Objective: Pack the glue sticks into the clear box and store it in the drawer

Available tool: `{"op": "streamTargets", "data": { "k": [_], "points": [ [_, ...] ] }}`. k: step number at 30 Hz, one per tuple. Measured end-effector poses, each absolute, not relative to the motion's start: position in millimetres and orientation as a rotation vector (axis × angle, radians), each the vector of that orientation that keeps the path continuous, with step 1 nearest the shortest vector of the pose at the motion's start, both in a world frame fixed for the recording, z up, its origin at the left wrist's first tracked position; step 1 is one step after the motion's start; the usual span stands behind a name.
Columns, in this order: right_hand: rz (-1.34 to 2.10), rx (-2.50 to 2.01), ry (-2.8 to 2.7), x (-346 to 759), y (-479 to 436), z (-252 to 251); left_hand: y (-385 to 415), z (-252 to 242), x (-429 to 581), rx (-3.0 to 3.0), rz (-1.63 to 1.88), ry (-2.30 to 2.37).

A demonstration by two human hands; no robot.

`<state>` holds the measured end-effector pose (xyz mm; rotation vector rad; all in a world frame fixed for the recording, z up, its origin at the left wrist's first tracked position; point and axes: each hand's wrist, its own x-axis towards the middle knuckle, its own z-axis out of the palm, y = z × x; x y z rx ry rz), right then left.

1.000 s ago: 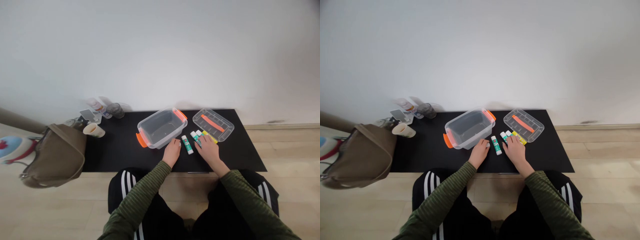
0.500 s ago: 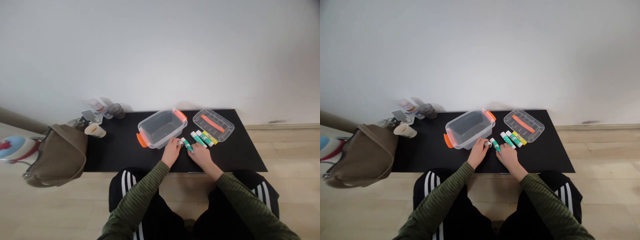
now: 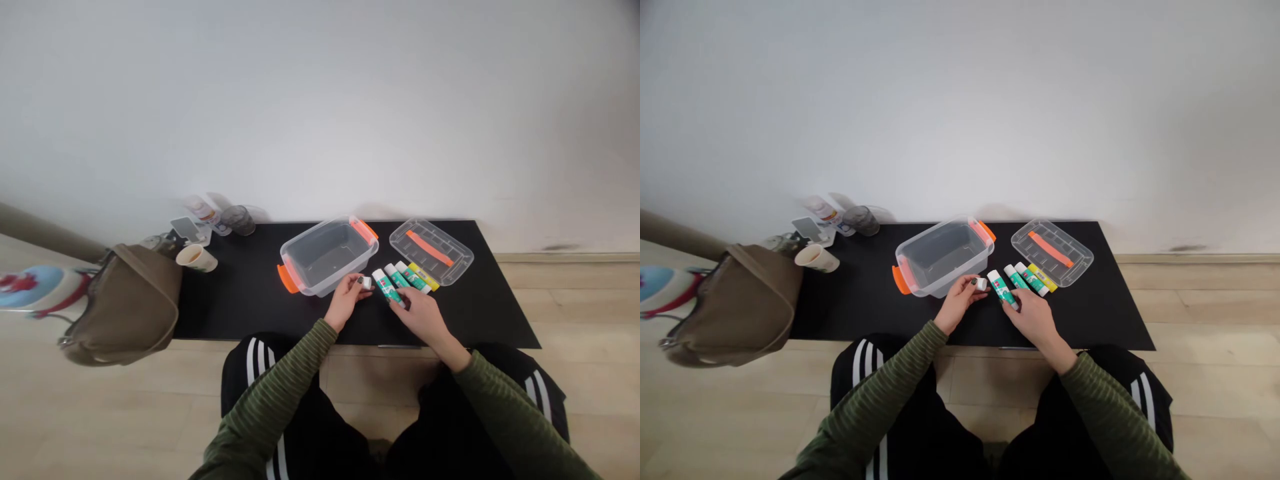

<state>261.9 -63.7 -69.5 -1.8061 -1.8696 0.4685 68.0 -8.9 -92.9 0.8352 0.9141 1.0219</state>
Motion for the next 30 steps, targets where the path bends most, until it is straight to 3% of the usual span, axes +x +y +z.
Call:
{"op": "streamTargets", "data": {
  "k": [10,30],
  "points": [
    [0.467,-1.666,-1.961,261,-70,-67,-10,-83,68,0.638,1.033,0.853],
    [0.316,-1.651,-1.978,270,-69,-66,-10,-82,64,0.824,1.052,0.903]
  ]
}}
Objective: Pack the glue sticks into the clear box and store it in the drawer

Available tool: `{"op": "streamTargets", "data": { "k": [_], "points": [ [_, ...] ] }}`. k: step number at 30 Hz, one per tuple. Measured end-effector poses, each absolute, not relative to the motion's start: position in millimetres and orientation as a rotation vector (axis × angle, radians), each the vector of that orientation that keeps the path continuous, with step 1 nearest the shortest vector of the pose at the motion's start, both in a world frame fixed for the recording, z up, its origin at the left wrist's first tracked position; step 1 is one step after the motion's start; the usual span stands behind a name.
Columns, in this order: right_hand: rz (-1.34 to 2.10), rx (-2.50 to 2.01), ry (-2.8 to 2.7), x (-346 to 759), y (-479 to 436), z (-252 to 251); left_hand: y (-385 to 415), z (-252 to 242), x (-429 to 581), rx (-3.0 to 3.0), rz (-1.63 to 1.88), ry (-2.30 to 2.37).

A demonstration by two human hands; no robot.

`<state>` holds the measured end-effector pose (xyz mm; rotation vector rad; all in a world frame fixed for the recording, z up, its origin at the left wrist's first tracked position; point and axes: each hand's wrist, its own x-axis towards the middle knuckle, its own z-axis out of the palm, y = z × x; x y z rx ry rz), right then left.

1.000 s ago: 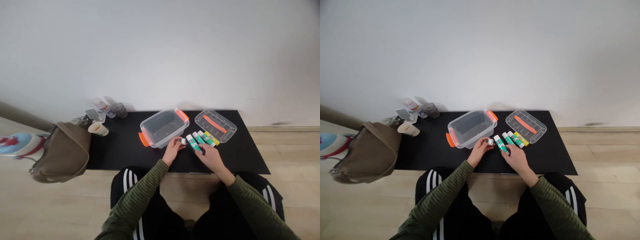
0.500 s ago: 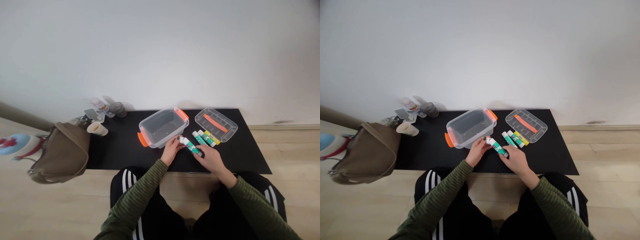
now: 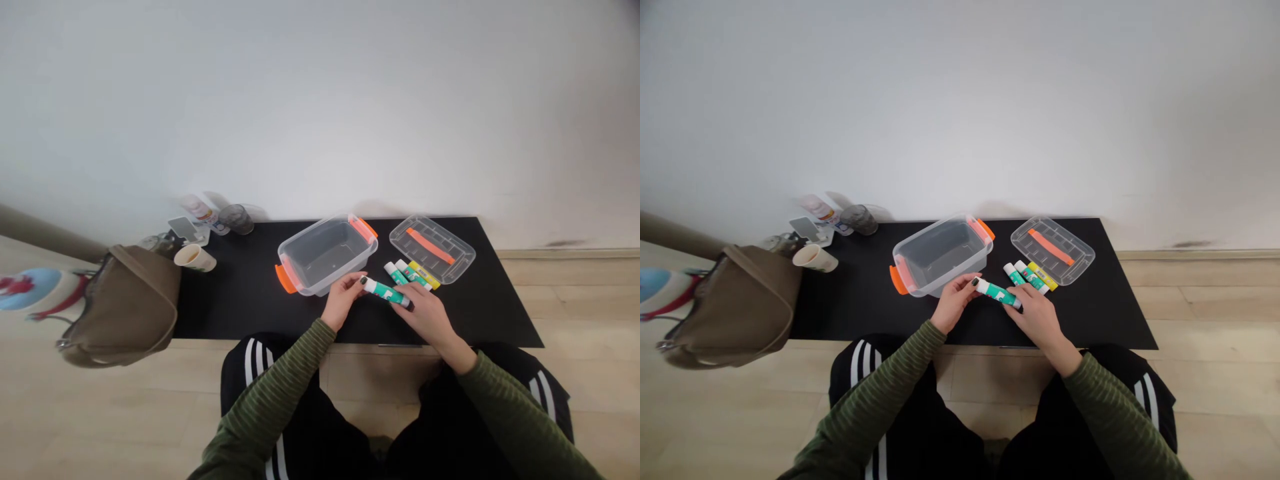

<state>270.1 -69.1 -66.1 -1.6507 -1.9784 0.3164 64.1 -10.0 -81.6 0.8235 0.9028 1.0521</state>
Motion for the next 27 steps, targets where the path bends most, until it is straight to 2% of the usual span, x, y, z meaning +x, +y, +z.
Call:
{"op": "streamTargets", "data": {
  "k": [16,27],
  "points": [
    [0.467,-1.529,-1.895,271.1,-70.4,-66.7,-13.8,-80.8,61.5,0.879,1.008,0.924],
    [0.738,-1.503,-1.791,274.4,-69.9,-70.5,-17.2,-74.1,60.6,0.992,0.984,0.877]
  ]
}}
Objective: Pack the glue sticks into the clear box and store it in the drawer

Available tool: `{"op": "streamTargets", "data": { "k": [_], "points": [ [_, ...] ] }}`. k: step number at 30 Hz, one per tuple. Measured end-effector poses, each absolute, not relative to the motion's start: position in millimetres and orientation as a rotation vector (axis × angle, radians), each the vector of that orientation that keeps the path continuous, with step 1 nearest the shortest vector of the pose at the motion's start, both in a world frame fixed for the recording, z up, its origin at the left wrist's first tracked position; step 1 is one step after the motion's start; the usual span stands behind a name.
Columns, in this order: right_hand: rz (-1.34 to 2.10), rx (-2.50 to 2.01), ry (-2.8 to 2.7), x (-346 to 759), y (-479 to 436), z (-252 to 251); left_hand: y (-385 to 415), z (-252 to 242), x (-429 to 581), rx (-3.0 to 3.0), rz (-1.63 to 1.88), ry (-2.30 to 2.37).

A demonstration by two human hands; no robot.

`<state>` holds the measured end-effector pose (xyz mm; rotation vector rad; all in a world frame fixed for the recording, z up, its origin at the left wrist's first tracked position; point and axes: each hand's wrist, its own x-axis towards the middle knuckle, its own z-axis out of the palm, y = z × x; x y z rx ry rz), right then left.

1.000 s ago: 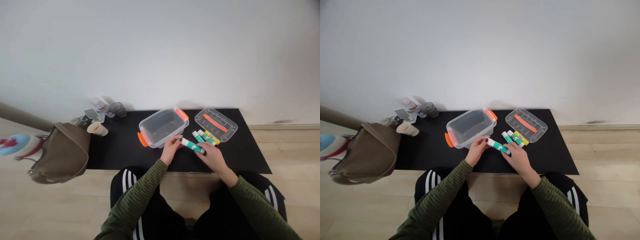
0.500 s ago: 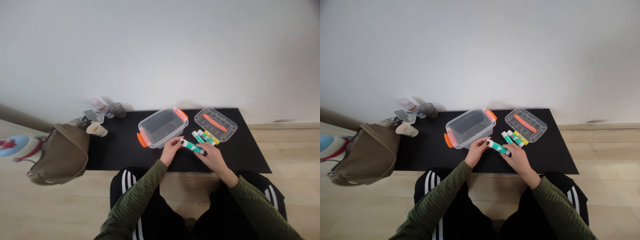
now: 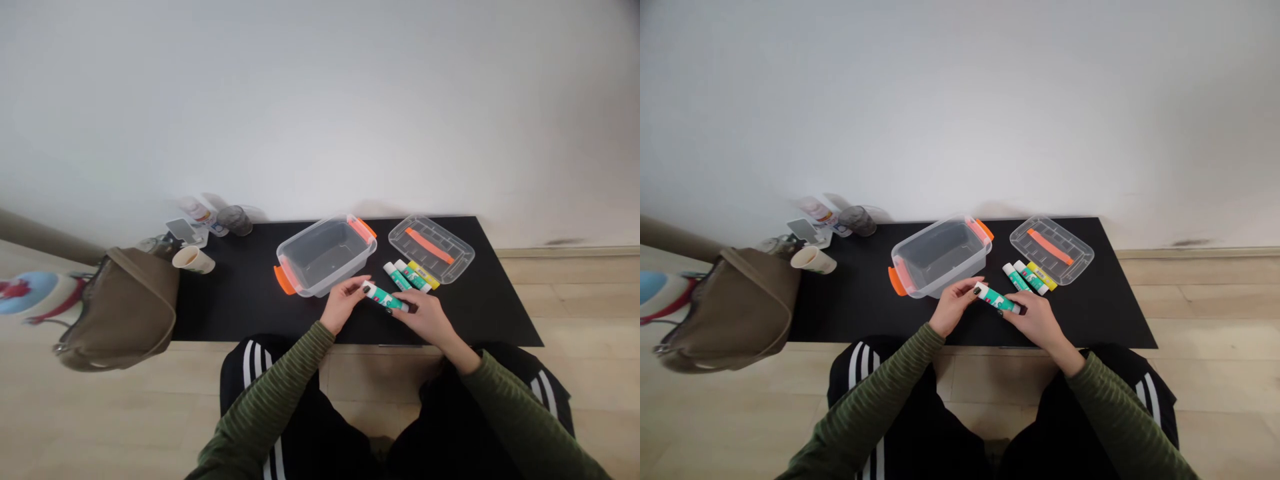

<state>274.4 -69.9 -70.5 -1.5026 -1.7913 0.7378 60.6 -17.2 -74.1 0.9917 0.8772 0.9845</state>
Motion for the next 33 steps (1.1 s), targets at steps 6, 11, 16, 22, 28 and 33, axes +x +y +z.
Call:
{"op": "streamTargets", "data": {
  "k": [6,11,16,22,28,33],
  "points": [
    [0.91,-1.547,-1.772,274,-66,-65,-23,-66,61,1.179,0.998,0.889],
    [1.188,-1.419,-1.731,266,-64,-64,-36,-38,49,1.814,1.144,1.015],
    [1.416,-1.315,-1.568,258,-64,-66,1,-17,-11,1.956,1.547,1.475],
    [1.455,-1.296,-1.456,255,-59,-68,67,-39,-68,1.152,1.355,1.819],
    [1.402,-1.311,-1.471,253,-57,-61,64,-51,-58,1.054,1.335,1.685],
    [1.137,-1.345,-1.609,244,-64,-43,41,-51,-50,0.97,1.479,1.535]
  ]
}}
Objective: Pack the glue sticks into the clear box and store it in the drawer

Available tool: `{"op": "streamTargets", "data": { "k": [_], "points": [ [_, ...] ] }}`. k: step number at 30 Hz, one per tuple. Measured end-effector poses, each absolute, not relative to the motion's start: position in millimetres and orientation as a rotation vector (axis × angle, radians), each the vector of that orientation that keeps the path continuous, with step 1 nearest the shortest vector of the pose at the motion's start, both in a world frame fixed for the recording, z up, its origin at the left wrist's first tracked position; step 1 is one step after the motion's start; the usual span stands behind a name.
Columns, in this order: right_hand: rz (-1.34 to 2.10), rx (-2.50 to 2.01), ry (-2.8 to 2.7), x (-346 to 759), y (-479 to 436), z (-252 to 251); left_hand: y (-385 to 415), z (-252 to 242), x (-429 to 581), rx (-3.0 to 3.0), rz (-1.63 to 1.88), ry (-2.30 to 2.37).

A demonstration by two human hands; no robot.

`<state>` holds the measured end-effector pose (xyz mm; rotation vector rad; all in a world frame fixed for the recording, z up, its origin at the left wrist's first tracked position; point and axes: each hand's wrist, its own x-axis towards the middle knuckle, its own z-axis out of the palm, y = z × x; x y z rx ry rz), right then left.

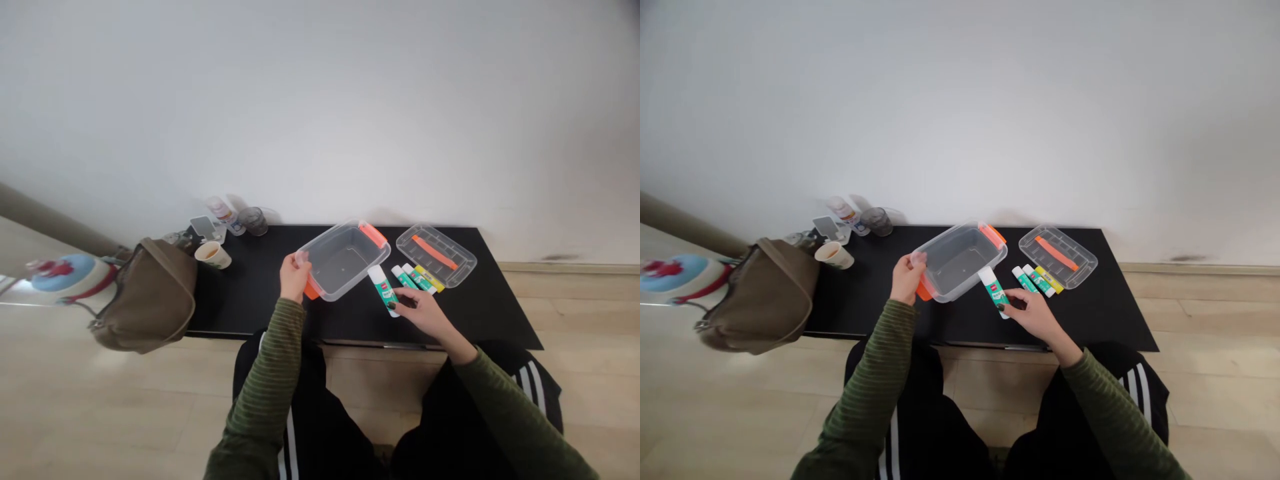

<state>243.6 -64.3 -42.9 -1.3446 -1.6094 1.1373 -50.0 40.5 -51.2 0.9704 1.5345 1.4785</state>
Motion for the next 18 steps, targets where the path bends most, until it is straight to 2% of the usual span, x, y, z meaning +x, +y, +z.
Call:
{"op": "streamTargets", "data": {
  "k": [4,10,18],
  "points": [
    [0.81,-1.386,-1.727,215,-69,-23,18,-48,-43,0.967,1.542,1.463],
    [0.566,-1.545,-1.979,159,-52,1,-13,-49,-41,0.999,1.563,1.455],
    [0.45,-1.849,-2.561,103,-24,11,-31,-49,-43,1.021,1.594,1.436]
  ]
}}
